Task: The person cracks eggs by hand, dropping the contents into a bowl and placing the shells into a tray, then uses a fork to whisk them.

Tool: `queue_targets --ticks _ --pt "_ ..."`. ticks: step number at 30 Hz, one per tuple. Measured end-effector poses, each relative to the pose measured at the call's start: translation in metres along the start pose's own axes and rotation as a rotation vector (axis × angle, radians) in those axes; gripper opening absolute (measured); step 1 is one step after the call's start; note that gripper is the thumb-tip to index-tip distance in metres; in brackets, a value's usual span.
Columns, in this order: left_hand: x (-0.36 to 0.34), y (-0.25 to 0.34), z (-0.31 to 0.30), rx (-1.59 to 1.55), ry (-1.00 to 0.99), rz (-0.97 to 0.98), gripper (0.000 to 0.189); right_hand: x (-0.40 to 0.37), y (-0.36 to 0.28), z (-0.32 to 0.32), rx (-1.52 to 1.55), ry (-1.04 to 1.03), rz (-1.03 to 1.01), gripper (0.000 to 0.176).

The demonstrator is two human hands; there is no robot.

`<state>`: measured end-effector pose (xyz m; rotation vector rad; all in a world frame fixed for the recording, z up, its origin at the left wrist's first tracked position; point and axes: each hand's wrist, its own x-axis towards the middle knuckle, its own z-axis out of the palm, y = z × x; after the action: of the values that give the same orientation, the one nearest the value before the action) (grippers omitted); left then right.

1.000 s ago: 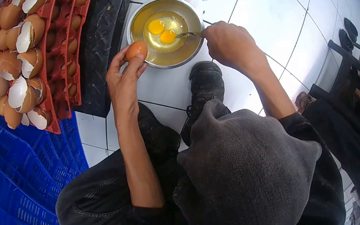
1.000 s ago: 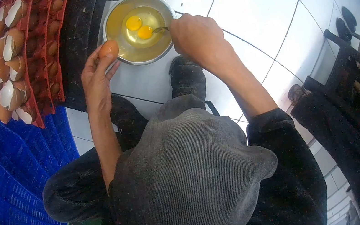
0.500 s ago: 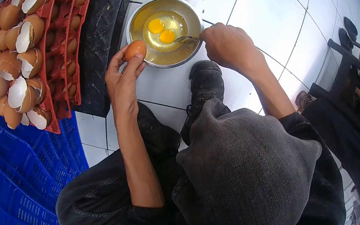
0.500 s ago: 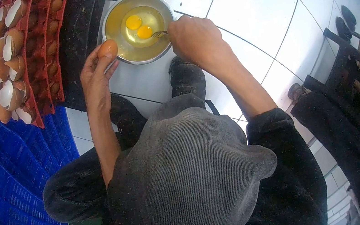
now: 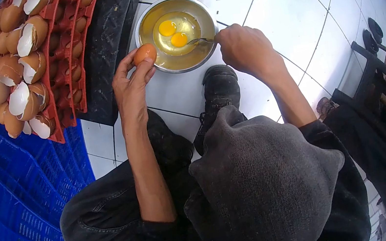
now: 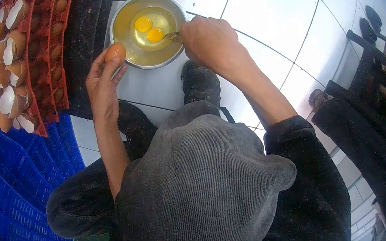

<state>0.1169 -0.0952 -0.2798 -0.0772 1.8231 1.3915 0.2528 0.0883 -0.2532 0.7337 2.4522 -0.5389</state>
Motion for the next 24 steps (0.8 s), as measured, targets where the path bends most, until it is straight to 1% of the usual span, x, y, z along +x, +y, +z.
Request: queue_targets --ticks 3,6,9,15,18,24 --pt "0.0004 -0.0004 -0.0005 -0.008 -0.006 -0.006 0.045 0.0006 -0.0009 -0.0003 -0.007 -0.012 0.011 0.020" --pt "0.0015 -0.0023 -0.0010 -0.014 -0.009 0.001 0.045 0.0000 0.0000 0.0043 -0.043 0.096 -0.040 0.016" --pt "-0.0009 0.0012 0.0019 0.006 0.016 -0.007 0.045 0.0003 -0.0008 0.0035 -0.061 0.096 -0.038 0.015" --pt "0.0008 -0.0012 -0.0005 -0.006 0.001 0.000 0.045 0.0017 -0.0007 0.0058 -0.074 0.088 -0.045 0.015" --pt "0.0000 0.0010 0.0006 0.008 0.010 -0.009 0.046 0.0017 -0.0022 0.0002 -0.053 0.016 -0.029 0.020" --pt "0.0015 0.0005 0.0001 -0.033 0.013 -0.003 0.045 0.0023 -0.0021 0.0026 -0.054 0.047 -0.035 0.020"
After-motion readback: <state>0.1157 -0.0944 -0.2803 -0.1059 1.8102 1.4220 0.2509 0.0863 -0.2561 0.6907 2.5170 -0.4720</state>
